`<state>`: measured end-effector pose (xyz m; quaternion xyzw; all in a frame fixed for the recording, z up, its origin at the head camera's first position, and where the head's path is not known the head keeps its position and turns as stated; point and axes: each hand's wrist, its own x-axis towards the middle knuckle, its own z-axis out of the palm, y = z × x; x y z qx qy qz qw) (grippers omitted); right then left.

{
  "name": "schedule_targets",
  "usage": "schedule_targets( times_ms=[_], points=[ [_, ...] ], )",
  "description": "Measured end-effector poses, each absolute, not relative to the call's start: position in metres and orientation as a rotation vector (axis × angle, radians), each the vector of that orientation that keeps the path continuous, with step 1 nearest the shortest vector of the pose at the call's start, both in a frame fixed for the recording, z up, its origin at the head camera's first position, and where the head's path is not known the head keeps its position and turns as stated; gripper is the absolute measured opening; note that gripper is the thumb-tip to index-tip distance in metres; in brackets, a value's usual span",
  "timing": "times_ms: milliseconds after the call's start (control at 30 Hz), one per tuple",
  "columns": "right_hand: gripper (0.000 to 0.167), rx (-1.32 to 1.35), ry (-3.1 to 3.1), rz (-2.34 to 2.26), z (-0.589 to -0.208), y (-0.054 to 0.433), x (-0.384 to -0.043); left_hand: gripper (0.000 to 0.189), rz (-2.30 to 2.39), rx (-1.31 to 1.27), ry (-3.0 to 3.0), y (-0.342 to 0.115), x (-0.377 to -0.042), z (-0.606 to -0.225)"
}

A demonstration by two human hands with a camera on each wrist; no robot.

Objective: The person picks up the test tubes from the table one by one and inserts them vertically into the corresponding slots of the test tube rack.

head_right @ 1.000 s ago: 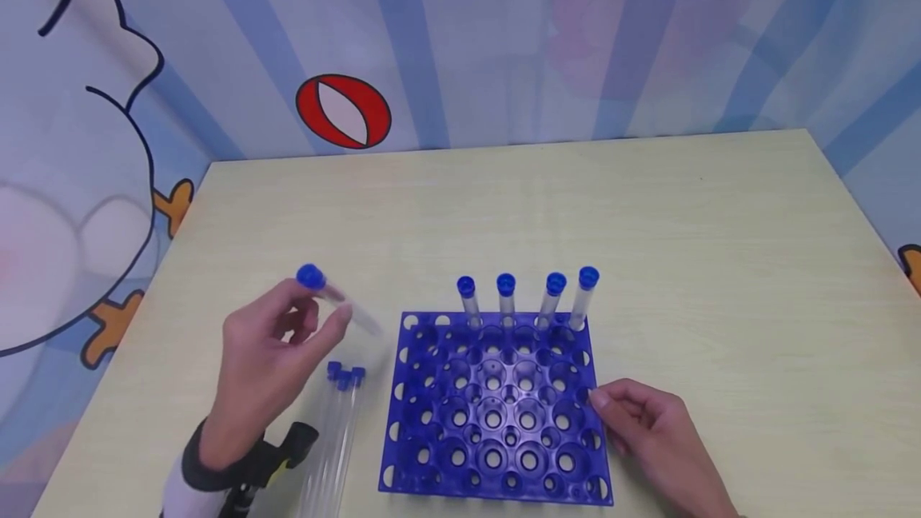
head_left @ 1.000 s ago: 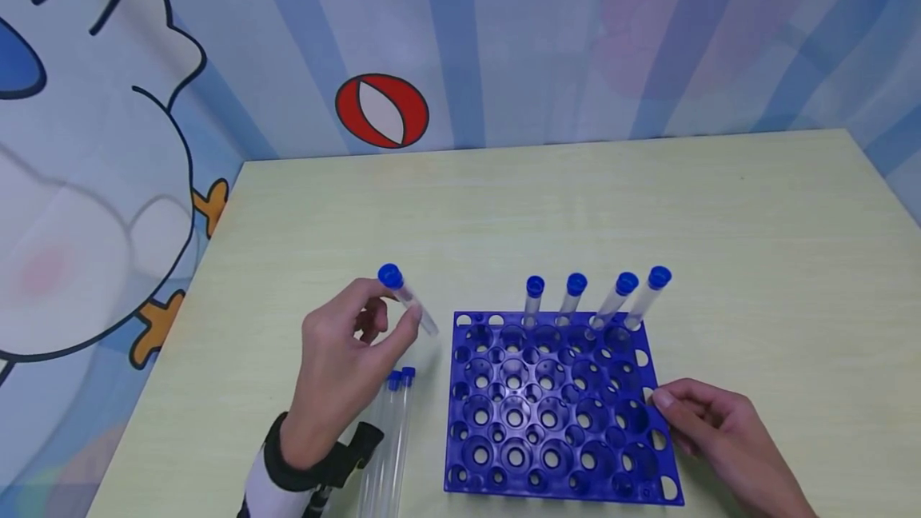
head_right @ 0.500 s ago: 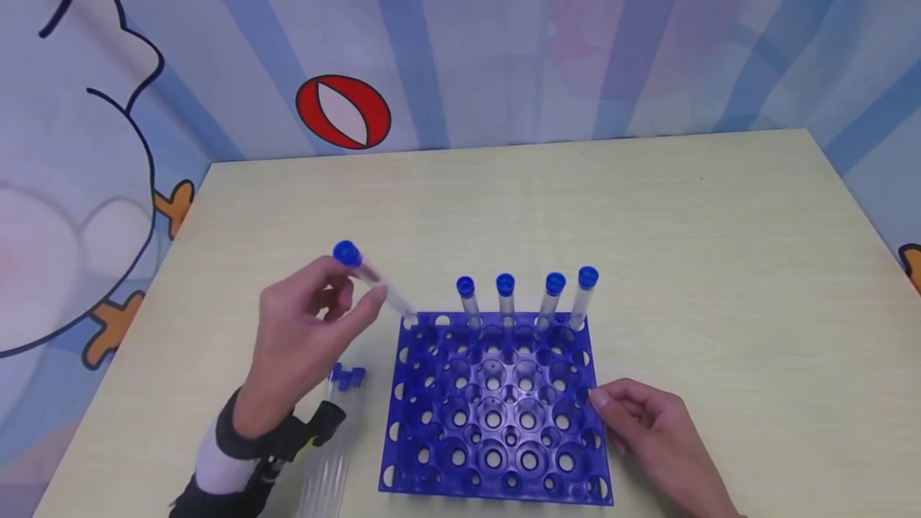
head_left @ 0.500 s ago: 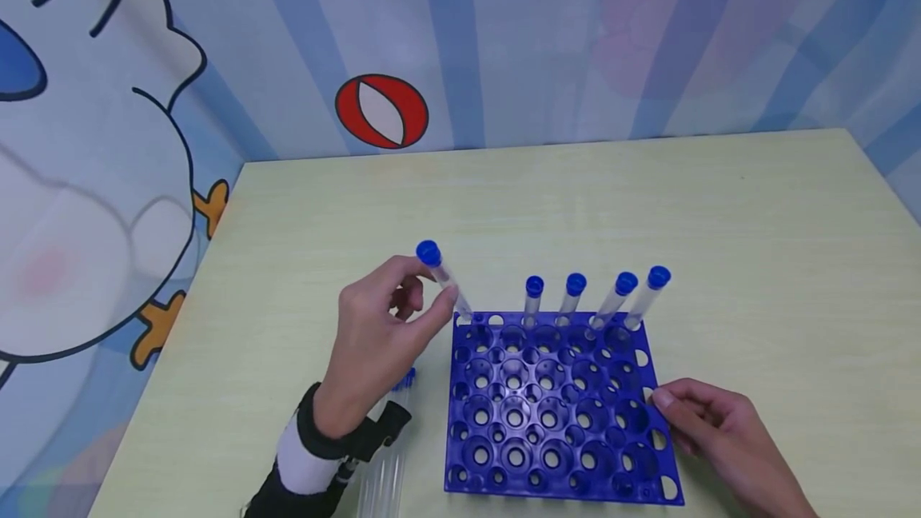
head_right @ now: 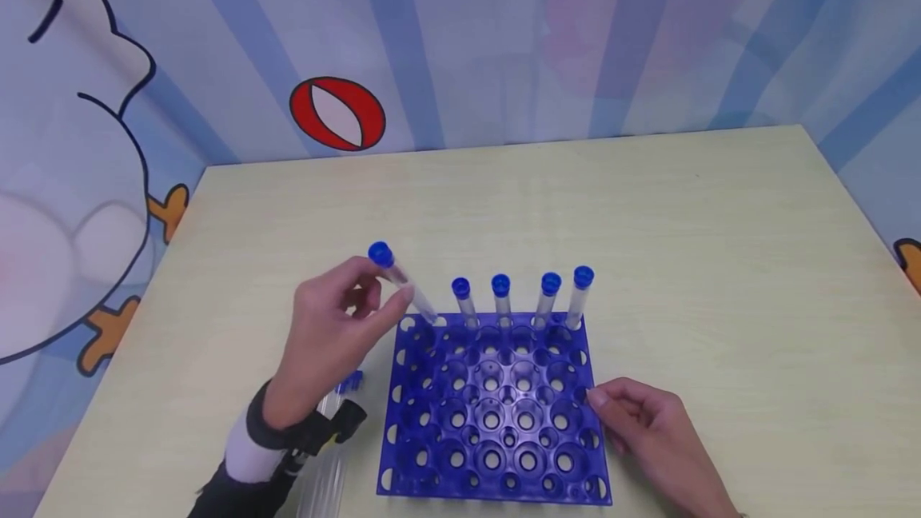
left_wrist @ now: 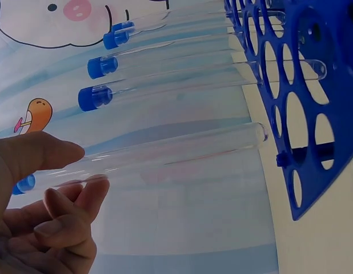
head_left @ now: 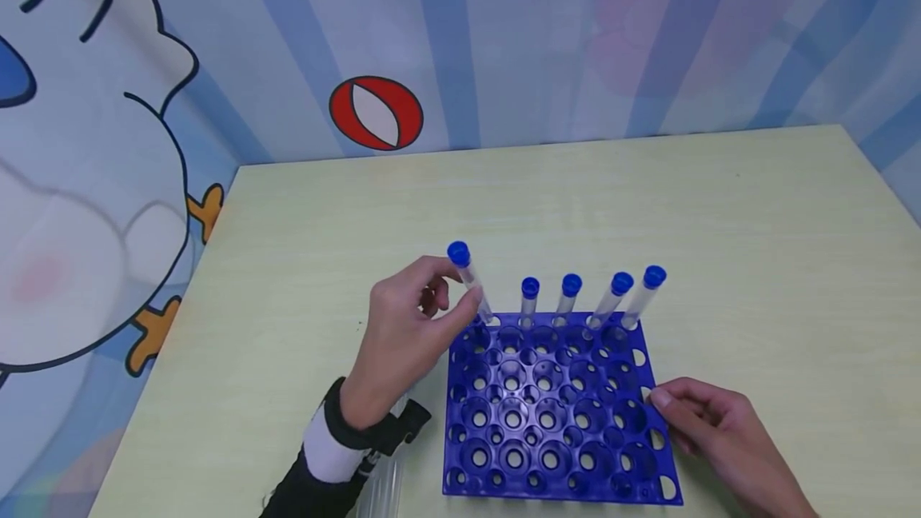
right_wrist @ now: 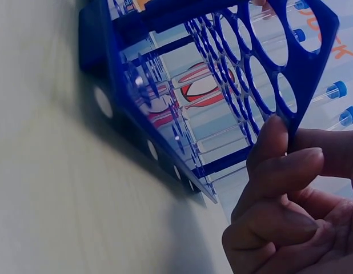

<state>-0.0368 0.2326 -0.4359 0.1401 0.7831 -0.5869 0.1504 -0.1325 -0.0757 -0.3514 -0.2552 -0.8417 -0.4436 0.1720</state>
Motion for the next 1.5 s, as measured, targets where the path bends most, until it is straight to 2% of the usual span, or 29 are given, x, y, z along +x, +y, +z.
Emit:
schedule_targets(
  times_ms=[1500],
  points=[
    [0.042, 0.346, 2.293, -1.661, -0.437, 0.233, -0.037, 0.016, -1.221, -0.786, -2.509, -0.063, -0.132, -0.386]
  ],
)
